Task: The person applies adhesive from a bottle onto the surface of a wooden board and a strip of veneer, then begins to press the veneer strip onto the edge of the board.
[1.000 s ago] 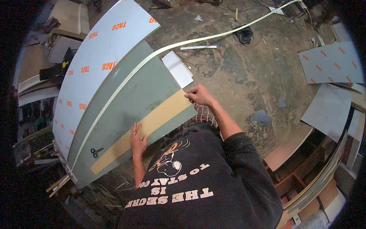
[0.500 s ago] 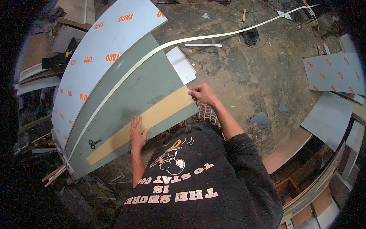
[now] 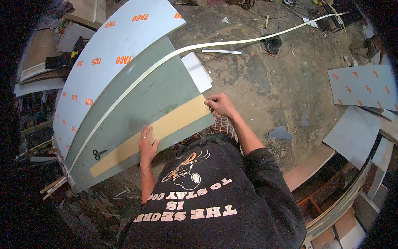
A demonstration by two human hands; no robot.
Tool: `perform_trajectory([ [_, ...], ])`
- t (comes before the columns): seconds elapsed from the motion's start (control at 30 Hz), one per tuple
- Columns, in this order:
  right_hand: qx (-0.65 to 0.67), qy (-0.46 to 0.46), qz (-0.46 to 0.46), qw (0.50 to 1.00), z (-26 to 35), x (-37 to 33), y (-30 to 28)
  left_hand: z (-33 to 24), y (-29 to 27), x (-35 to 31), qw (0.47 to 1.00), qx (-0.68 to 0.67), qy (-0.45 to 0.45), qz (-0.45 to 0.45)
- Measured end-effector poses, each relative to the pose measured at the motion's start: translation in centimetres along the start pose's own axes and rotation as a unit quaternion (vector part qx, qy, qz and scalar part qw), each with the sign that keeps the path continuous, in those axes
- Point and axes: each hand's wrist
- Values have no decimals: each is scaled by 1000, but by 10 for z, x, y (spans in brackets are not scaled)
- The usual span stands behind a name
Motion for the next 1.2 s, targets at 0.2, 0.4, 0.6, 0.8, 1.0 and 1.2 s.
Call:
perform_trajectory([
  [0.2,10,38,0,999,4,-1,2,-1,0,-3,1000,-5,-12,2],
  [0.4,25,-2,-8,1000,-2,-2,5,-5,-1,-1,1000,-16,-24,3],
  [0.6,18,7,-14,1000,-2,-2,7,-9,1,-1,1000,-8,-26,-1],
  [0.8,4,12,-21,1000,5,-5,10,-31,24,16,999,11,-1,-47],
  [1.0,-1,15,-31,999,16,-8,11,-106,42,70,969,51,230,-69],
  [1.2,-15,28,-23,999,12,-4,11,-143,53,113,905,43,416,-77],
])
Point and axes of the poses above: each hand's wrist, its own x-axis towards the middle knuckle, its own y-axis out of the palm, z = x × y
